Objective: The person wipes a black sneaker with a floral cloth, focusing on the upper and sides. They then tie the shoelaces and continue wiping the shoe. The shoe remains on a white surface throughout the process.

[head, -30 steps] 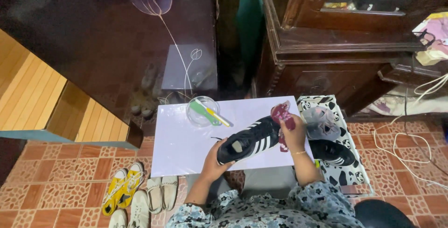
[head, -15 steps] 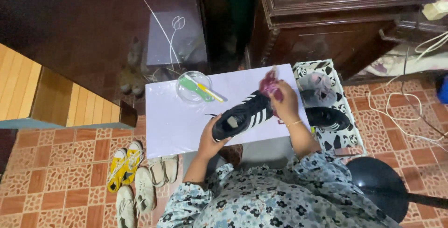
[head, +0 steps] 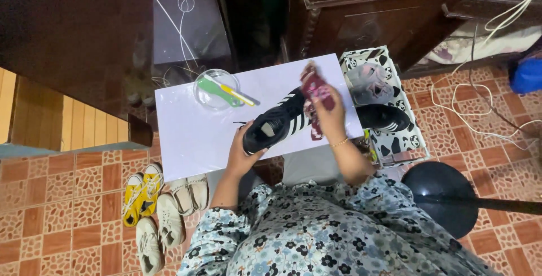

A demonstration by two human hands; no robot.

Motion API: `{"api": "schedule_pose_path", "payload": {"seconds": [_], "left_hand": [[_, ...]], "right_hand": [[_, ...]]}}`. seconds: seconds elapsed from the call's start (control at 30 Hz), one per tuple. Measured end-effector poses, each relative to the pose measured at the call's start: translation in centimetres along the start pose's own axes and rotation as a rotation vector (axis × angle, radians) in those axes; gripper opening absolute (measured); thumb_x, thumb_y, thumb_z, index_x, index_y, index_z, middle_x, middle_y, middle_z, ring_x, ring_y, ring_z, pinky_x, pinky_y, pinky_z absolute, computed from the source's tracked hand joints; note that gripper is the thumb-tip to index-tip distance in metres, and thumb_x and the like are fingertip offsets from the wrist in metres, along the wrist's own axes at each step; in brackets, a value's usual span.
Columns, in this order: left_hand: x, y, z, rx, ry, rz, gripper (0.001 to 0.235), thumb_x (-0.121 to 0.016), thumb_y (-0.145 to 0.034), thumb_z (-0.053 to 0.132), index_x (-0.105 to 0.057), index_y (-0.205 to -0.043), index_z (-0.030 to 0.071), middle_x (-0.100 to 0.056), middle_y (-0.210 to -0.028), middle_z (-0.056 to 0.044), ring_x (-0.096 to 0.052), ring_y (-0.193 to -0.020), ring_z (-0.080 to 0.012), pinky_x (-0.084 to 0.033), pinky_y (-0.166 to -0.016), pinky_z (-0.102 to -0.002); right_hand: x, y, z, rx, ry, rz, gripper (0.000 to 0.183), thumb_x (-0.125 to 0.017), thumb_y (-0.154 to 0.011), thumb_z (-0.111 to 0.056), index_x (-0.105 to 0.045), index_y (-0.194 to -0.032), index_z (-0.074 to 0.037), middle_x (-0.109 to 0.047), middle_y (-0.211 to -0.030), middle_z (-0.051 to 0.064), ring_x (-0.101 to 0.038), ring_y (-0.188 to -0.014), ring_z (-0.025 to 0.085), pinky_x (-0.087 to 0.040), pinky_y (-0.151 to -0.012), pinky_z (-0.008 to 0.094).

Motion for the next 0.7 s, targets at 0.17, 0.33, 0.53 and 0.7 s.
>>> {"api": "schedule_pose_path", "payload": {"seconds": [0.17, 0.33, 0.53, 0.7], "left_hand": [[0.2, 0.3, 1.0, -0.002, -0.007, -0.043, 0.085, -0.088, -0.075, 0.017, -0.045, -0.148, 0.011, -0.048, -0.152, -0.018, -0.036, -0.147, -0.0381, -0.016, -0.128, -0.052], [2.4, -0.3, 2.7, -0.055, -0.056, -0.1, 0.099, -0.093, -0.069, 0.025, -0.042, -0.153, 0.016, -0.037, -0.16, -0.017, -0.025, -0.152, -0.039, -0.011, -0.127, -0.055], [2.0, -3.2, 8.3, -0.075, -0.093, -0.094, 0.053, -0.064, -0.097, 0.015, -0.049, -0.148, 0.014, -0.049, -0.15, -0.012, -0.038, -0.147, -0.0319, -0.024, -0.124, -0.052], [-4.9, -6.8, 4.8, -0.131, -0.999, -0.333, 0.071, -0.071, -0.083, 0.033, -0.046, -0.148, 0.021, -0.057, -0.134, -0.008, -0.057, -0.124, -0.0315, -0.046, -0.104, -0.05]], "right_hand": [[-7.2, 2.6, -0.1, 0.37, 0.336, -0.405, 0.041, -0.069, -0.097, -0.031, -0.062, -0.136, -0.024, -0.059, -0.143, 0.006, -0.043, -0.146, 0.024, -0.016, -0.124, 0.048], [-6.2, 1.4, 0.2, 0.223, 0.228, -0.51, 0.04, -0.07, -0.096, -0.036, -0.064, -0.133, -0.021, -0.062, -0.141, 0.004, -0.044, -0.146, 0.02, -0.015, -0.126, 0.043], [-4.3, 1.2, -0.4, -0.011, 0.015, -0.414, 0.046, -0.074, -0.095, -0.032, -0.065, -0.135, -0.012, -0.065, -0.135, 0.015, -0.053, -0.137, 0.03, -0.034, -0.119, 0.043], [-5.9, 1.1, 1.3, 0.203, 0.25, -0.432, 0.046, -0.07, -0.096, -0.037, -0.062, -0.139, -0.023, -0.057, -0.148, 0.011, -0.045, -0.144, 0.027, -0.023, -0.125, 0.043]]}}
Point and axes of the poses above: each hand's wrist, its own y-axis away from the middle knuckle, its own x-axis out of the back of the hand, z = x × y, the point moved 9 cm from there along -y, towards the middle knuckle
